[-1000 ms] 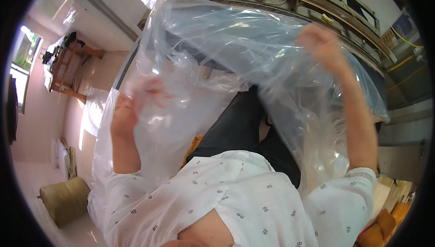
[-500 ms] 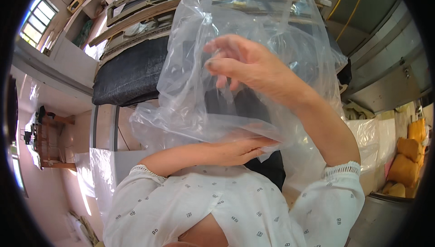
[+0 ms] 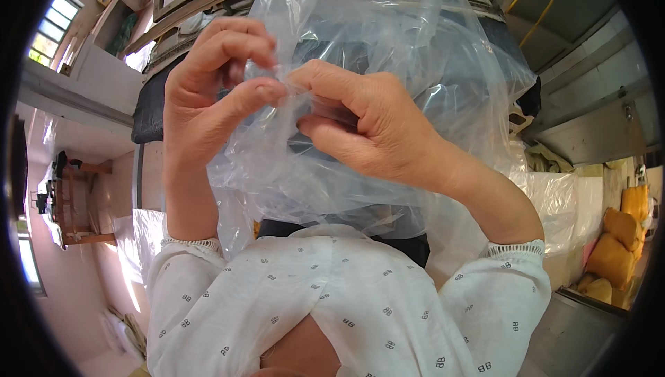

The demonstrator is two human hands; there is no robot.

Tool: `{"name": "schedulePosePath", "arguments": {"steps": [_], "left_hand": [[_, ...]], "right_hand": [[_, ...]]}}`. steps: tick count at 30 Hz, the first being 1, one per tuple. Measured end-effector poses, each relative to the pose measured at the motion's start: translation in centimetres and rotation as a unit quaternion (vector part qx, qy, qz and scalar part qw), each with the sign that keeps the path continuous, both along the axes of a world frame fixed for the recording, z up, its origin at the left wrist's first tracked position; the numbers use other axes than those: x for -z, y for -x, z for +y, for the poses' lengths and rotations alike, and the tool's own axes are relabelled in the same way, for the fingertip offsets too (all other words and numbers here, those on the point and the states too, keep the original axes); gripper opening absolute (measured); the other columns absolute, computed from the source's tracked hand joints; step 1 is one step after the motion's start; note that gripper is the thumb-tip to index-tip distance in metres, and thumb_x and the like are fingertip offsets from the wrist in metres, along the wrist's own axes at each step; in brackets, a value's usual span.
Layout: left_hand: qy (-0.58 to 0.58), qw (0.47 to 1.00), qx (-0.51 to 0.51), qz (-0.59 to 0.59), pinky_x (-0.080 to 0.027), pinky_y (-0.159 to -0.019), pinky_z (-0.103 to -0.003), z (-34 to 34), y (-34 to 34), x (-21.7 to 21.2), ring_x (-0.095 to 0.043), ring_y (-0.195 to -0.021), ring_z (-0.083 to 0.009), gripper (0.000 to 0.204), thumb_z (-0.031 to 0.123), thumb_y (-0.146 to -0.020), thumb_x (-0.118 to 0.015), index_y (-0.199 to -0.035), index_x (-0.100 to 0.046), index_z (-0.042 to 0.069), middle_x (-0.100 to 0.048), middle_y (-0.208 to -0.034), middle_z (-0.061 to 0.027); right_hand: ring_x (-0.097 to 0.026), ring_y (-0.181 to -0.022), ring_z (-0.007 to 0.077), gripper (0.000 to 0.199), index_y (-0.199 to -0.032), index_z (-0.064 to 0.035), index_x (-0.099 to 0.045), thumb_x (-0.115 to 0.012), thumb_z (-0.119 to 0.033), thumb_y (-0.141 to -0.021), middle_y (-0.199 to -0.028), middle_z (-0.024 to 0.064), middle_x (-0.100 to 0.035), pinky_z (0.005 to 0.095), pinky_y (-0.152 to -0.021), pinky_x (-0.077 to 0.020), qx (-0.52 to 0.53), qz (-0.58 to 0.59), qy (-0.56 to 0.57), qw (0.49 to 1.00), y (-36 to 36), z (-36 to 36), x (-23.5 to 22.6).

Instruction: The recorder is placing a large plastic sheet over a long industrial object or component on a workbench.

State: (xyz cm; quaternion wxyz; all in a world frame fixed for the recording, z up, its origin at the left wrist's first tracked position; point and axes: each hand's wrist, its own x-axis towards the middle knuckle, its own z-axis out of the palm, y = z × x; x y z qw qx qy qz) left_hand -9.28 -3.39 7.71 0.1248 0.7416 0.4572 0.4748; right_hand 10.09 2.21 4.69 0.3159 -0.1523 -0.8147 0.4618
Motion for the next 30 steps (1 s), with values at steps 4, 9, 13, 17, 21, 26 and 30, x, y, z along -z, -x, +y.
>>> {"name": "schedulePosePath", "arguments": {"steps": [4,9,13,17,21,26,30], "left_hand": [[-0.040,0.987,0.098,-0.118,-0.042,-0.075,-0.026,-1.0,0.4,1.8,-0.052,-0.084,-0.0154,0.021,-0.004,-0.069,-0.070,-0.084,-0.057,-0.001,-0.055,-0.094,-0.0106],[-0.190,0.981,-0.006,-0.048,-0.045,-0.071,-0.026,-2.2,0.7,1.7,-0.057,-0.082,-0.0180,0.023,-0.004,-0.066,-0.072,-0.085,-0.060,0.001,-0.060,-0.087,-0.0103],[-0.253,0.962,-0.098,-0.017,-0.045,-0.071,-0.026,-3.4,1.9,1.4,-0.057,-0.081,-0.0175,0.024,-0.007,-0.064,-0.071,-0.084,-0.064,0.003,-0.061,-0.085,-0.0080],[-0.251,0.952,-0.058,-0.165,-0.043,-0.077,-0.028,-4.1,4.3,1.3,-0.055,-0.085,-0.0164,0.025,-0.012,-0.065,-0.066,-0.085,-0.060,0.001,-0.059,-0.091,-0.0097],[-0.260,0.936,-0.015,-0.237,-0.044,-0.082,-0.032,-5.7,5.9,0.9,-0.056,-0.086,-0.0176,0.021,-0.010,-0.071,-0.063,-0.089,-0.058,0.000,-0.059,-0.090,-0.0100],[-0.232,0.945,-0.015,-0.230,-0.042,-0.090,-0.044,-8.1,9.1,0.5,-0.055,-0.085,-0.0191,0.013,0.000,-0.082,-0.053,-0.094,-0.054,0.001,-0.055,-0.093,-0.0102],[-0.240,0.868,-0.335,-0.275,-0.042,-0.090,-0.038,-15.9,17.7,0.6,-0.052,-0.093,-0.0204,0.027,0.015,-0.087,-0.048,-0.112,-0.048,0.003,-0.052,-0.105,-0.0117]], "right_hand": [[-0.035,-0.046,0.0114,0.029,-0.099,-0.0062,-0.053,-0.056,0.003,-0.072,-0.052,0.0028,-0.039,0.0246,-0.045,-0.0321,-0.011,-0.016,-0.039,0.999,0.7,-0.9,-1.3],[-0.039,-0.045,0.0153,0.031,-0.100,-0.0062,-0.052,-0.058,0.003,-0.071,-0.053,0.0042,-0.042,0.0263,-0.045,-0.0346,-0.013,-0.024,-0.125,0.992,2.5,-1.1,-2.5],[-0.044,-0.049,0.0124,0.032,-0.101,-0.0048,-0.054,-0.062,0.001,-0.070,-0.059,0.0034,-0.048,0.0240,-0.047,-0.0356,-0.034,-0.060,-0.151,0.986,3.7,-1.8,-4.5],[-0.051,-0.059,0.0131,0.021,-0.089,-0.0029,-0.058,-0.067,-0.006,-0.071,-0.068,0.0051,-0.054,0.0254,-0.053,-0.0392,0.020,0.042,-0.425,0.904,3.3,-0.1,-9.2],[-0.055,-0.092,0.0268,0.031,-0.112,-0.0073,-0.044,-0.053,-0.026,-0.088,-0.093,0.0101,-0.054,0.0389,-0.084,-0.0430,0.074,-0.054,-0.640,0.763,3.9,2.2,-11.3],[-0.052,-0.064,0.0264,0.015,-0.078,-0.0044,-0.054,-0.067,-0.010,-0.071,-0.072,0.0077,-0.055,0.0332,-0.057,-0.0402,0.051,-0.012,-0.507,0.860,4.4,2.9,-9.7],[-0.050,-0.060,0.0291,0.019,-0.074,-0.0050,-0.055,-0.069,-0.017,-0.070,-0.064,0.0081,-0.053,0.0334,-0.053,-0.0396,0.098,-0.083,-0.503,0.855,3.4,4.4,-8.2]]}}
